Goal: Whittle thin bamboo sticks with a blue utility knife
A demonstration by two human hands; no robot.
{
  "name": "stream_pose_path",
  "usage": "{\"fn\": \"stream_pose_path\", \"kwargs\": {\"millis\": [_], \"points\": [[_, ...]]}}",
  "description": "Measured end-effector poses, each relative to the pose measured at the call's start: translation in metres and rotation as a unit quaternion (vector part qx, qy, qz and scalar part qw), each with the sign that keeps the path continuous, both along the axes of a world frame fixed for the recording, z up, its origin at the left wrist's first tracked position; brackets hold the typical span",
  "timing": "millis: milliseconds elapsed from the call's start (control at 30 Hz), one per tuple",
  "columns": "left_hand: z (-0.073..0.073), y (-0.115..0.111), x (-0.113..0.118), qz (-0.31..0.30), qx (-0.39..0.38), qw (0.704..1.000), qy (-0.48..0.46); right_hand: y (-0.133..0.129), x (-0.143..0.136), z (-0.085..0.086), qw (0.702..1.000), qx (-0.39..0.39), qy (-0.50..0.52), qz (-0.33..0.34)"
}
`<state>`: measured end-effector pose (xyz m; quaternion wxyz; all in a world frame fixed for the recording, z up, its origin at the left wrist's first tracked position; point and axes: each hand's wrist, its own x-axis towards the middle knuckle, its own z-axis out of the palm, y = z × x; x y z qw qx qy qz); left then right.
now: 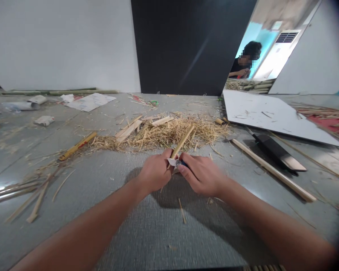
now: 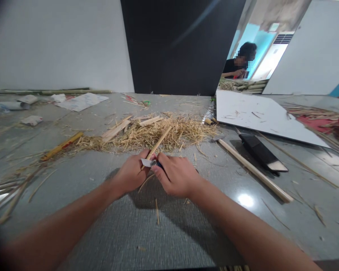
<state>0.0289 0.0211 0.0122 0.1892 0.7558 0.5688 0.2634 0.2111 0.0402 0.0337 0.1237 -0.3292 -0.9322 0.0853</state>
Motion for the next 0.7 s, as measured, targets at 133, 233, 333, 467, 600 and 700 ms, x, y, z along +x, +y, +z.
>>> {"fn": "stream_pose_path", "kwargs": {"millis": [133, 233, 333, 467, 600, 700], "points": [[0.000, 0.001, -0.001, 0.001, 0.019, 0.999, 0.027, 0.005, 0.004, 0.002, 0.999, 0.036, -0.020, -0.027], [0.002, 0.002, -0.001, 0.008, 0.023, 0.999, 0.048, 0.006, 0.005, 0.004, 0.996, 0.059, -0.032, -0.055], [0.004, 0.002, -0.002, 0.022, 0.030, 0.997, 0.068, 0.006, 0.004, 0.005, 0.994, 0.076, -0.040, -0.072], [0.005, 0.001, -0.004, 0.043, 0.038, 0.993, 0.100, 0.021, 0.013, 0.005, 0.985, 0.096, -0.035, -0.137], [0.004, -0.003, -0.003, 0.026, 0.038, 0.993, 0.113, 0.052, 0.038, 0.007, 0.942, 0.100, 0.045, -0.318], [0.003, -0.003, 0.000, 0.024, 0.027, 0.994, 0.098, 0.058, 0.046, 0.008, 0.929, 0.121, 0.078, -0.342]]}}
